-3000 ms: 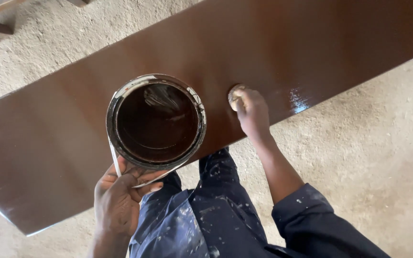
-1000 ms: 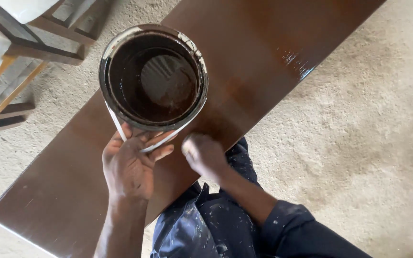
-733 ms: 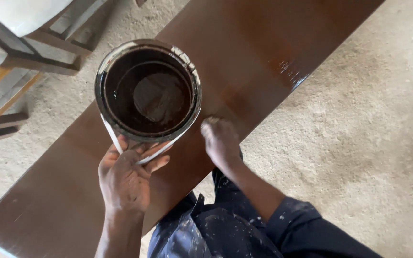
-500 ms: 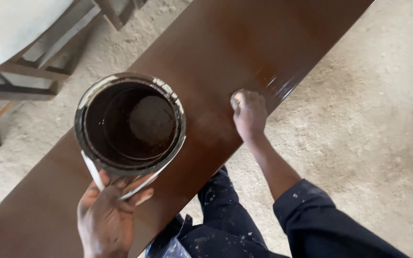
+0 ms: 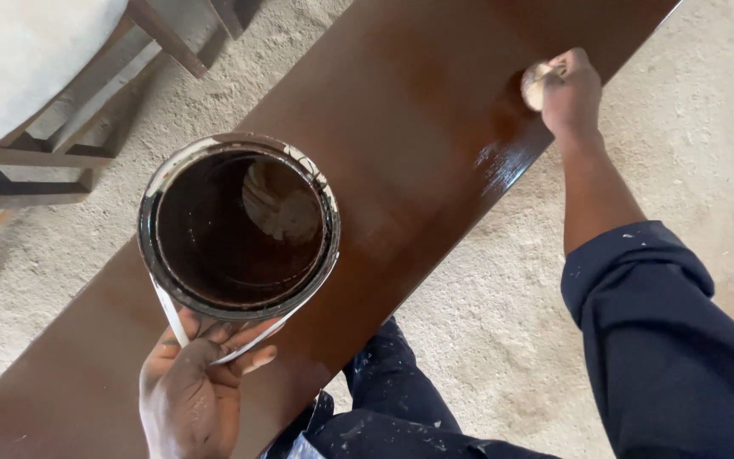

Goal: Applying dark wood stain to a long wooden furniture component using a sponge

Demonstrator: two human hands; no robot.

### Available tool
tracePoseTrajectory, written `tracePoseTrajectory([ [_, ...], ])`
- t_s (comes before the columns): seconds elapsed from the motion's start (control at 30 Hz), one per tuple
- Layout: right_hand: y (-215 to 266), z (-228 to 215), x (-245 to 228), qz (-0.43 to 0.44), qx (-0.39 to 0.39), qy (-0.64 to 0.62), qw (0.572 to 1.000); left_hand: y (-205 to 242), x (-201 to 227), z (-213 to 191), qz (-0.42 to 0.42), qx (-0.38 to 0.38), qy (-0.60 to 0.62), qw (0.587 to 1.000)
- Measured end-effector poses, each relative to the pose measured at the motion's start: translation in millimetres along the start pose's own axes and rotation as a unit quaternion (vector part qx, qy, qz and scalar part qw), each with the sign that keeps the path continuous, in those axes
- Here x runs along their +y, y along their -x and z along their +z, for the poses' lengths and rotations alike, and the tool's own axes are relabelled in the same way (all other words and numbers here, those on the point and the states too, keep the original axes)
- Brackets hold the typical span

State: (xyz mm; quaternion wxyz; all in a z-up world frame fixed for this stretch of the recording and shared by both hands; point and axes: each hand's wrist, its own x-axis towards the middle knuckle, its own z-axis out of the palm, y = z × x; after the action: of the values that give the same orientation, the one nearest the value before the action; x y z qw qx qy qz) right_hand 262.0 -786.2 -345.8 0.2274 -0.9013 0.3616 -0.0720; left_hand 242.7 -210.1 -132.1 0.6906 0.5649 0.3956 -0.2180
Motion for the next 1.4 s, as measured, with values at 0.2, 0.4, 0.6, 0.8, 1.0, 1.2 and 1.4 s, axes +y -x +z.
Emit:
tracePoseTrajectory([
  [0.2, 106, 69, -23, -0.042, 0.001, -0.018, 0.999, -4, -4, -32, 0.041, -0.077, 0.042, 0.995],
  [0.4, 301, 112, -143, -0.063, -0.069, 0.002, 0.996, 26, 25, -51, 0.030, -0.068, 0.011, 0.997],
  [0.6, 509, 139, -268, -0.186, -0.177, -0.014, 0.966, 12, 19, -109, 0.031, -0.116, 0.049, 0.992],
  [0.8, 487, 142, -251, -0.211, -0.173, 0.021, 0.962, 8, 8, -126, 0.046, -0.109, 0.030, 0.993],
  [1.0, 344, 110, -197, -0.178, -0.042, 0.096, 0.979, 27, 23, -74, 0.010, -0.028, -0.011, 1.000],
  [1.2, 205, 86, -122, -0.134, 0.040, 0.125, 0.982, 15, 16, -19, -0.013, -0.028, -0.030, 0.999],
  [1.4, 66, 70, -45, -0.149, 0.126, 0.104, 0.975, -16, -15, -2, -0.001, -0.042, 0.028, 0.999],
])
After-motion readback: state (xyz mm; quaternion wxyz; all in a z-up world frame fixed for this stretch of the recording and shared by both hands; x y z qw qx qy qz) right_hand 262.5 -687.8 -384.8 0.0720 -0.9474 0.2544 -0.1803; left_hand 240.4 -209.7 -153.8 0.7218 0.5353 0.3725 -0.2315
